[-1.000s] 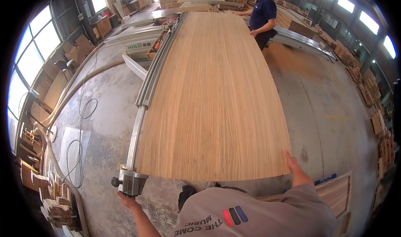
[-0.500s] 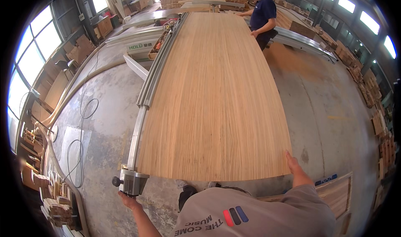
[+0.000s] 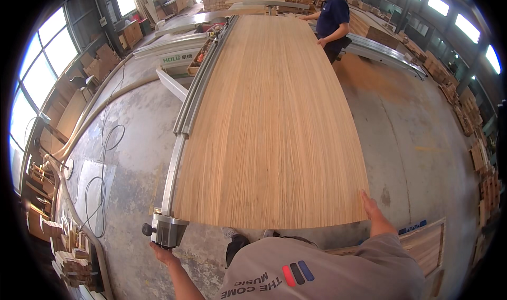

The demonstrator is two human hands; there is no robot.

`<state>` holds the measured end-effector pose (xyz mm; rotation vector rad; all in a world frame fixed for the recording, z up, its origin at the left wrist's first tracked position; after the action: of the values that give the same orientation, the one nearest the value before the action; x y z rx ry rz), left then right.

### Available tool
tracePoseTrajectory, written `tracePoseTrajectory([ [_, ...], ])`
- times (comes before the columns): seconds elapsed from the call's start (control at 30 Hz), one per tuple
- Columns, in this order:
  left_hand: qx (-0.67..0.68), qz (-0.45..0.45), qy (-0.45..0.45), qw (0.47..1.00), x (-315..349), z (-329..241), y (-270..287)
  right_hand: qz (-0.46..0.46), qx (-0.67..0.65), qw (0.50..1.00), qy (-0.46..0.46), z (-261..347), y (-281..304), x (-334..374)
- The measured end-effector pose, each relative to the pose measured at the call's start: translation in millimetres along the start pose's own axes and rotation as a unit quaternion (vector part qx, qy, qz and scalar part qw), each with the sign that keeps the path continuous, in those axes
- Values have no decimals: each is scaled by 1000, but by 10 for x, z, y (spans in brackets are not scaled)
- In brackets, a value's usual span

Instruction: The person lifts a large wooden board with the help of another person and positions it onto a sliding table saw, then moves a metal guide along the edge of the board.

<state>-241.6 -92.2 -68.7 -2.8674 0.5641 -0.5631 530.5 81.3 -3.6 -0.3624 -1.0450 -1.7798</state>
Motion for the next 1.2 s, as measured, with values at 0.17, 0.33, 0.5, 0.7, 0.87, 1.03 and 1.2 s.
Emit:
tracePoseTrajectory([
  [0.17,3,-2,-5,1000,3,2,-14,0,0,1000,6,-1,12,4],
  [0.33,-1,-7,-8,1000,32,-8,-38,3,0,1000,8,-7,22,7],
  [0.5,4,-10,-8,1000,9,-4,-30,-2,0,1000,13,-30,14,-39],
  [0.7,9,-9,-12,1000,42,-15,-21,-3,8,1000,16,2,12,1],
  [0.87,-11,-23,-2,1000,67,-47,-69,-8,9,1000,18,-26,22,-14],
  [1.03,1,-14,-4,1000,76,-48,-97,-5,7,1000,22,-175,71,-227],
  [1.2,6,-18,-11,1000,42,-21,-41,-3,7,1000,1,-26,5,-34],
])
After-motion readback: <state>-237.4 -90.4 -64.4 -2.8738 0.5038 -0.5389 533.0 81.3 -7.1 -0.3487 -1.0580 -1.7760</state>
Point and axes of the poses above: each hand's wrist, its own x-axis away from the middle knuckle, its own y-axis out of the back of the hand, z = x × y, the point moved 1 cm from there along -x, towards the middle knuckle, and after that the axes turned 8 degrees about z, right-handed, at the moved point
